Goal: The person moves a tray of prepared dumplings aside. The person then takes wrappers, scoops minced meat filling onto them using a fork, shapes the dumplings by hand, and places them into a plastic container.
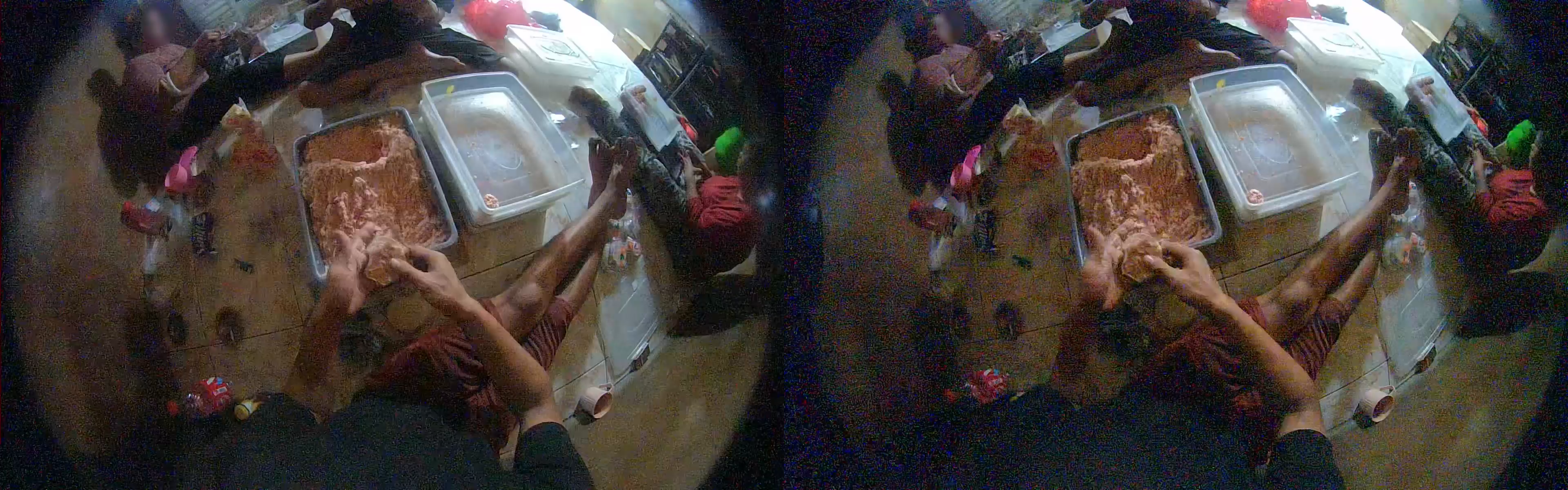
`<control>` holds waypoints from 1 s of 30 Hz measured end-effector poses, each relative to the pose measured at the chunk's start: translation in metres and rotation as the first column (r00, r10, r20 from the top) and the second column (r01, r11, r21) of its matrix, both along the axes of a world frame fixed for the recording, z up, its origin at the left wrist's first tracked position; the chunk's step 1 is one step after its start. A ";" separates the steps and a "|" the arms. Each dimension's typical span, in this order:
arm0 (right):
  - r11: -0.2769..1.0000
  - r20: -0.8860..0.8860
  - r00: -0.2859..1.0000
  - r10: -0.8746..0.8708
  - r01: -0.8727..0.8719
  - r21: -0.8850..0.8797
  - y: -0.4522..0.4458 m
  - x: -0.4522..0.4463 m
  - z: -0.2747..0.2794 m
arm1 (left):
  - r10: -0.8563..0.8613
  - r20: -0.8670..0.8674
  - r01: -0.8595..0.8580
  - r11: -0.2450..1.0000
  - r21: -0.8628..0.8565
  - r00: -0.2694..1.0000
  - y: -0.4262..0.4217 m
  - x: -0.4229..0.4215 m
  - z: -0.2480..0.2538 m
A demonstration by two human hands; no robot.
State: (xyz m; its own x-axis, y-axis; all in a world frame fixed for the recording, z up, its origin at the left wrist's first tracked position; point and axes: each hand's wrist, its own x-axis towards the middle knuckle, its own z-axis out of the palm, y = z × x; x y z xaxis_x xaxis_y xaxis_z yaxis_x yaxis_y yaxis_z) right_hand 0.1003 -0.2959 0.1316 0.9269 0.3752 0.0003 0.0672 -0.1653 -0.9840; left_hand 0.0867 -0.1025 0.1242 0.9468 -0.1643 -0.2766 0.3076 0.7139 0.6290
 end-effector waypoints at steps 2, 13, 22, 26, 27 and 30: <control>0.985 -0.050 0.998 0.048 -0.039 0.166 0.005 0.001 0.001 | -0.126 0.089 0.130 0.991 -0.040 0.988 0.012 -0.002 0.037; 0.946 -0.057 0.988 -0.143 0.154 0.286 -0.013 -0.006 0.024 | -0.452 0.437 -0.230 0.443 0.867 0.778 0.002 0.004 -0.048; 0.983 -0.013 0.998 -0.069 0.070 0.168 -0.020 -0.023 -0.032 | -0.262 0.494 -0.337 0.471 0.816 0.829 -0.009 0.011 -0.015; 0.964 0.482 0.876 -0.015 0.141 -0.226 -0.035 -0.015 -0.009 | -0.313 0.482 -0.310 0.466 0.829 0.818 -0.009 0.009 -0.007; 0.964 0.484 0.875 -0.012 0.138 -0.226 -0.036 -0.014 -0.010 | -0.313 0.484 -0.313 0.464 0.829 0.817 -0.009 0.008 -0.006; 0.971 0.364 0.916 -0.168 0.218 -0.099 -0.037 -0.021 -0.020 | -0.279 0.478 -0.310 0.480 0.821 0.833 -0.004 0.008 -0.004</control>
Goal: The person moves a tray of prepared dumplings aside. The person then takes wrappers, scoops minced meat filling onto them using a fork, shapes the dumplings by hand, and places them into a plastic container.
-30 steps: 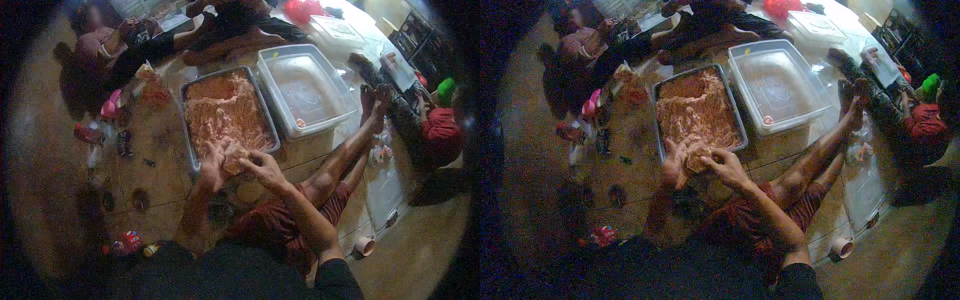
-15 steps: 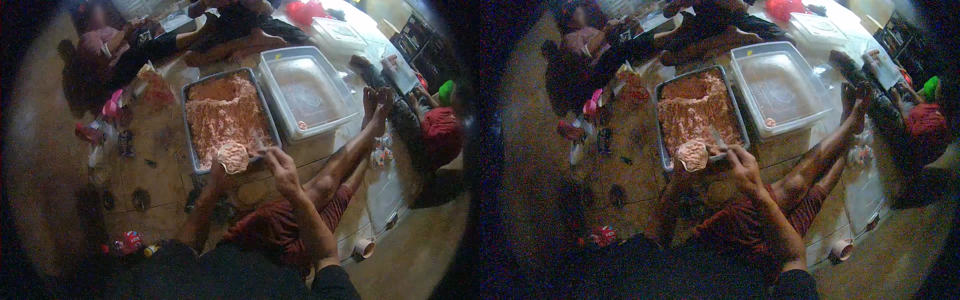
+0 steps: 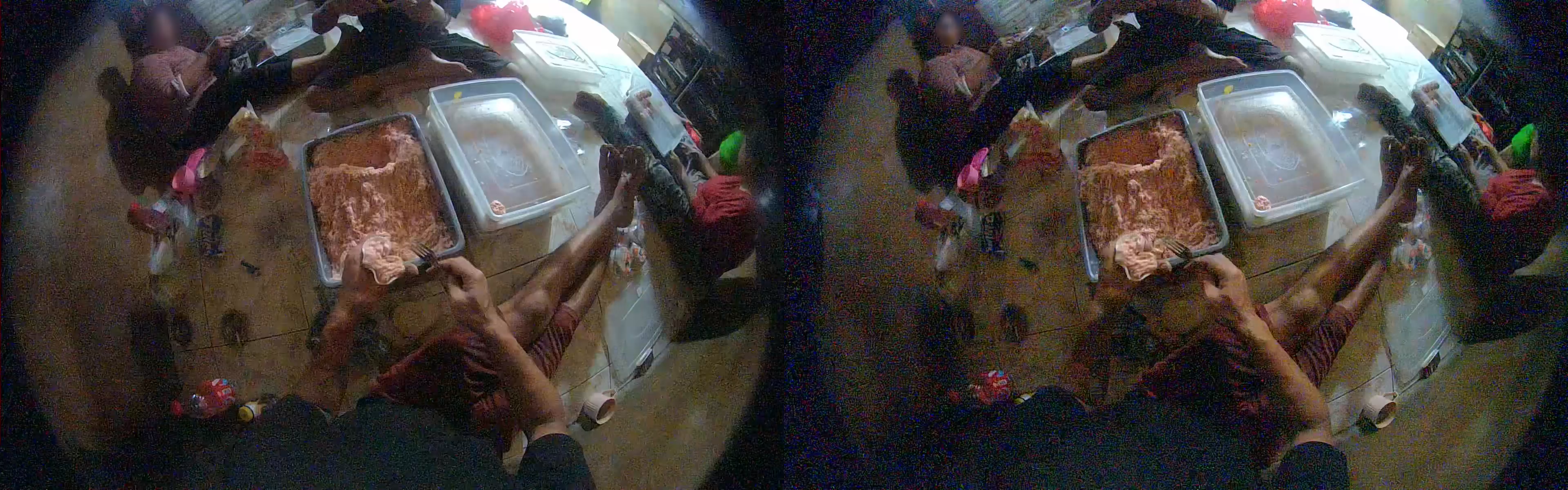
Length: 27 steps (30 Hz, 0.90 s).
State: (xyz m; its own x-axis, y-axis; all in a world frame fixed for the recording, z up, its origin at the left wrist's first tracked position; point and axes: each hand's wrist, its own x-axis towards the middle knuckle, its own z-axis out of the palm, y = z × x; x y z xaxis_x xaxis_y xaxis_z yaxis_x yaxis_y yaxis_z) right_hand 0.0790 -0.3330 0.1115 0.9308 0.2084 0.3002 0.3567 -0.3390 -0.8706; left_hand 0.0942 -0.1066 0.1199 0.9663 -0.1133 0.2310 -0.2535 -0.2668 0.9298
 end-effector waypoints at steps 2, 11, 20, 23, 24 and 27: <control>0.954 -0.479 0.865 0.152 -0.002 0.299 -0.001 -0.006 -0.007 | 0.041 -0.008 -0.041 0.999 -0.028 0.999 0.003 0.003 0.002; 0.985 -0.048 0.988 0.144 -0.139 0.103 0.027 -0.009 -0.005 | 0.118 0.090 -0.120 0.992 0.024 0.989 -0.012 -0.004 0.005; 0.988 -0.287 0.958 0.019 0.027 0.154 0.012 -0.015 -0.006 | -0.065 0.037 0.067 0.996 -0.061 0.997 0.027 0.024 0.012; 0.931 -0.582 0.778 0.235 -0.009 0.364 0.016 -0.020 0.002 | 0.037 -0.227 -0.020 0.997 0.075 0.973 0.022 0.009 0.033; 0.907 -0.549 0.786 0.283 -0.034 0.419 0.018 -0.021 0.000 | 0.048 -0.162 -0.038 0.997 0.065 0.986 0.014 0.008 0.040; 0.833 -0.341 0.871 0.353 -0.126 0.539 0.026 -0.017 -0.037 | 0.072 -0.005 -0.072 0.997 0.035 0.997 -0.007 0.004 0.036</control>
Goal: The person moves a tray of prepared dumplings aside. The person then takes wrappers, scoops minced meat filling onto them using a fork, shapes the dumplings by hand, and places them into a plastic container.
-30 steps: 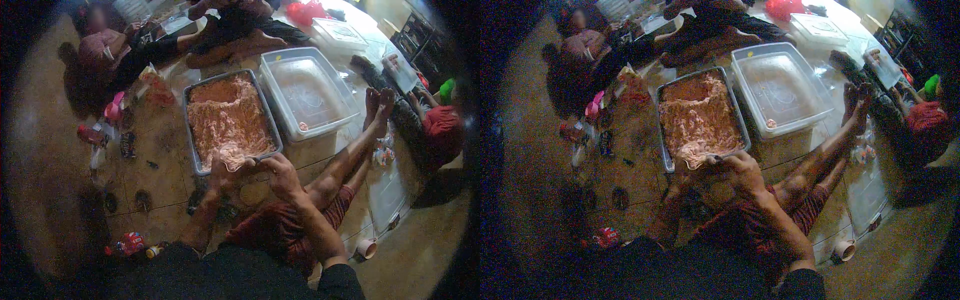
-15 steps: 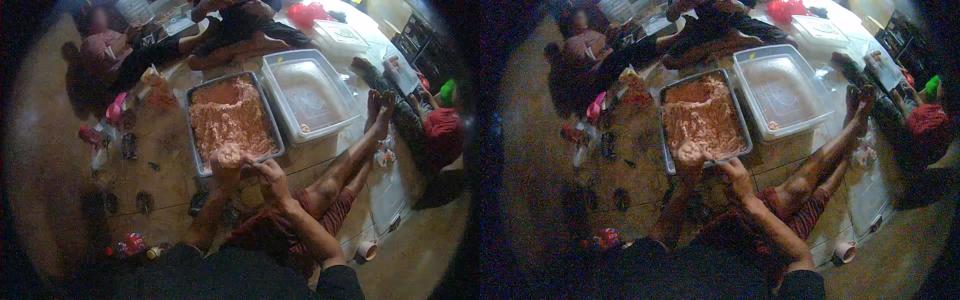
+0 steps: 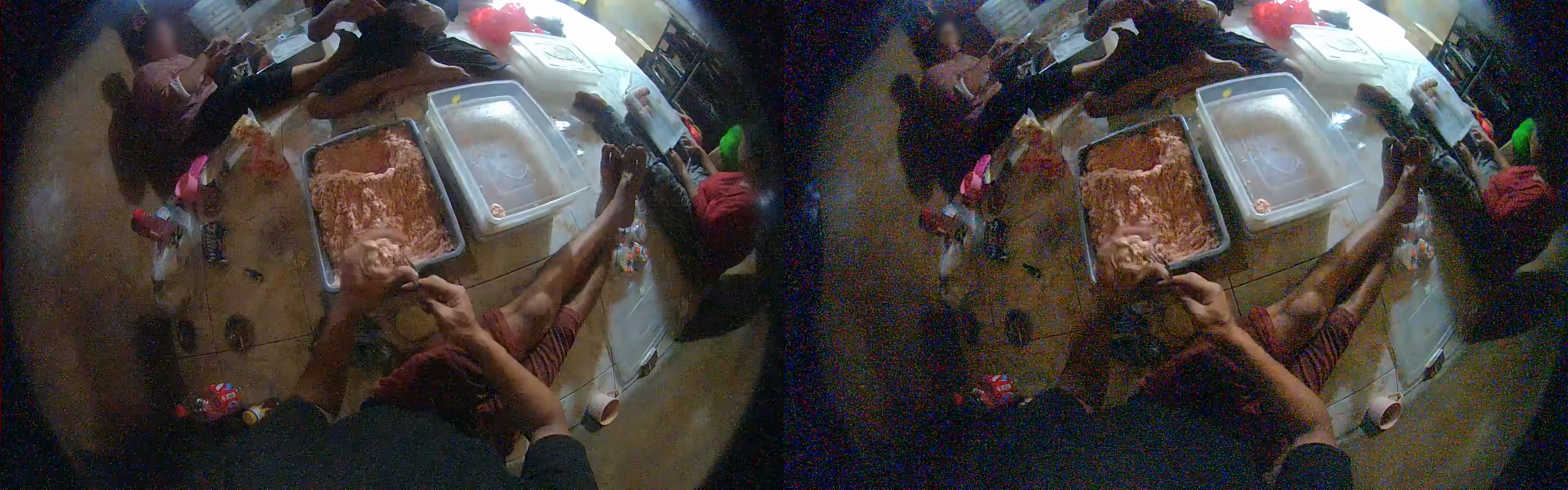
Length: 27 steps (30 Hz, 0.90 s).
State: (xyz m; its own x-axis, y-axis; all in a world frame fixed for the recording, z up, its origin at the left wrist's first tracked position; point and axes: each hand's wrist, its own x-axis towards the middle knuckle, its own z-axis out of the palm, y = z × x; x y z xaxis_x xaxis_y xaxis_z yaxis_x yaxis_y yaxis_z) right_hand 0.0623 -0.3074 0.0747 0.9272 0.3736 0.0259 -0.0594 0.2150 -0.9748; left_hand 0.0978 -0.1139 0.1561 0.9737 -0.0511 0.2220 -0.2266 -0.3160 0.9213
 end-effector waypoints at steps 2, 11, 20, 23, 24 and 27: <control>0.995 0.164 0.986 -0.021 0.004 0.100 0.000 0.001 0.003 | 0.125 0.044 -0.127 0.991 0.041 0.991 -0.003 -0.003 -0.056; 0.934 0.151 0.975 -0.162 0.201 -0.295 -0.011 -0.006 0.033 | 0.005 0.157 0.008 0.997 -0.083 0.988 0.014 0.009 0.000; 0.997 0.120 0.991 -0.053 0.059 -0.045 0.010 -0.006 0.006 | -0.006 0.114 0.005 1.000 0.004 0.994 0.003 -0.001 -0.001; 0.941 0.372 0.922 -0.107 0.215 -0.261 0.005 -0.001 0.023 | 0.000 0.155 -0.008 0.999 0.051 0.988 -0.006 0.001 -0.015; 0.853 0.433 0.896 -0.098 0.299 -0.427 0.002 0.001 0.040 | 0.011 0.157 -0.021 0.998 0.063 0.988 -0.005 0.004 -0.017; 0.812 0.371 0.919 -0.134 0.316 -0.490 -0.018 -0.003 0.048 | 0.050 0.084 -0.049 0.999 -0.011 0.995 0.006 0.010 -0.014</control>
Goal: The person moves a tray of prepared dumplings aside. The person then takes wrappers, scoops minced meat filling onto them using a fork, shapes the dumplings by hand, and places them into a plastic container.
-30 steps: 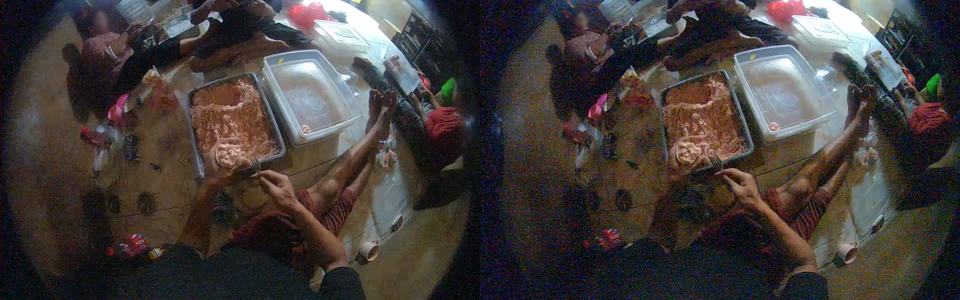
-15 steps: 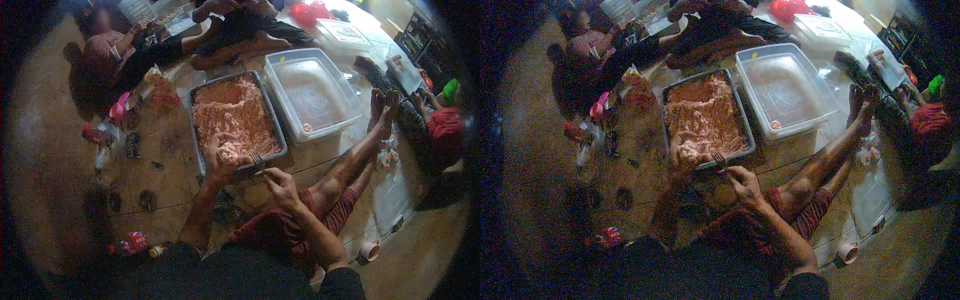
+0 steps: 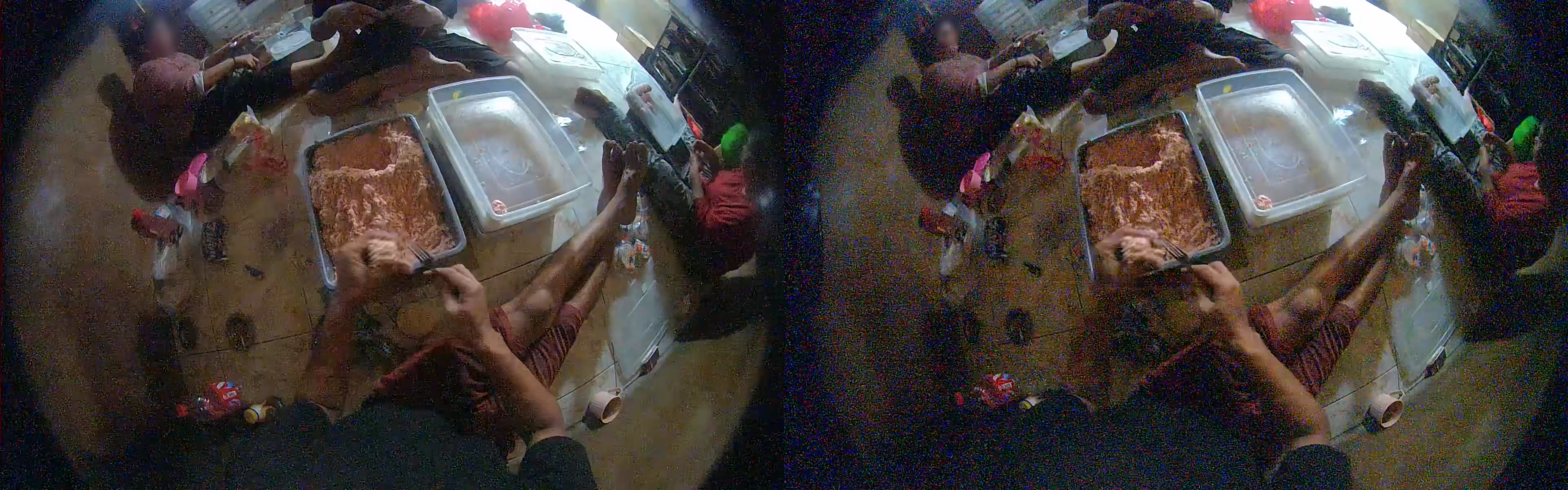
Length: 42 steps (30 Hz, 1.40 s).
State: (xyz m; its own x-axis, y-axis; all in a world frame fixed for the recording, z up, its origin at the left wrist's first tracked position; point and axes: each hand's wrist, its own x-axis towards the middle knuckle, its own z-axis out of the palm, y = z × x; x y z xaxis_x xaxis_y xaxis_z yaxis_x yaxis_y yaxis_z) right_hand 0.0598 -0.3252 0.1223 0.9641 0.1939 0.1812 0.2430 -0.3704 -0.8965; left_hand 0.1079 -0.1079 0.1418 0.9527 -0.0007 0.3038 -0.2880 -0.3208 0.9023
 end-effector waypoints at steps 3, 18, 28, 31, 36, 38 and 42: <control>0.985 -0.118 0.992 0.048 -0.028 0.169 -0.007 -0.011 -0.009 | -0.016 -0.178 -0.031 0.967 -0.254 0.984 0.012 -0.006 0.003; 0.988 0.215 0.973 0.087 -0.111 0.106 0.031 -0.001 0.001 | -0.155 0.111 0.158 0.987 -0.019 0.982 -0.001 -0.002 -0.001; 0.974 0.260 0.938 0.228 -0.224 -0.046 -0.013 0.011 0.068 | -0.214 -0.106 0.236 0.932 0.275 0.971 0.012 0.006 0.012; 0.975 0.265 0.943 0.201 -0.165 -0.151 -0.031 0.019 0.065 | -0.295 -0.120 0.313 0.934 0.171 0.948 0.011 0.010 0.008; 0.996 0.255 0.966 0.045 -0.024 -0.085 -0.020 0.016 0.049 | -0.281 -0.266 0.307 0.950 0.062 0.922 -0.003 -0.007 0.016; 0.990 0.182 0.976 0.119 -0.103 -0.097 -0.018 0.013 0.054 | -0.326 -0.222 0.356 0.928 0.113 0.919 0.015 0.005 -0.018; 0.992 0.191 0.979 0.066 -0.043 -0.119 -0.014 0.009 0.088 | -0.352 -0.199 0.386 0.907 0.171 0.915 0.012 0.004 -0.013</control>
State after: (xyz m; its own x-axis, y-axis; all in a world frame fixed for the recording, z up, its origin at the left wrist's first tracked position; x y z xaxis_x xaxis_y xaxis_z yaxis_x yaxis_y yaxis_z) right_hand 0.0689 -0.3390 0.2101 0.9001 0.2754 0.3375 0.4308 -0.4485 -0.7831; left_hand 0.1114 -0.0955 0.1290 0.9076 -0.4069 0.1034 -0.2786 -0.3996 0.8734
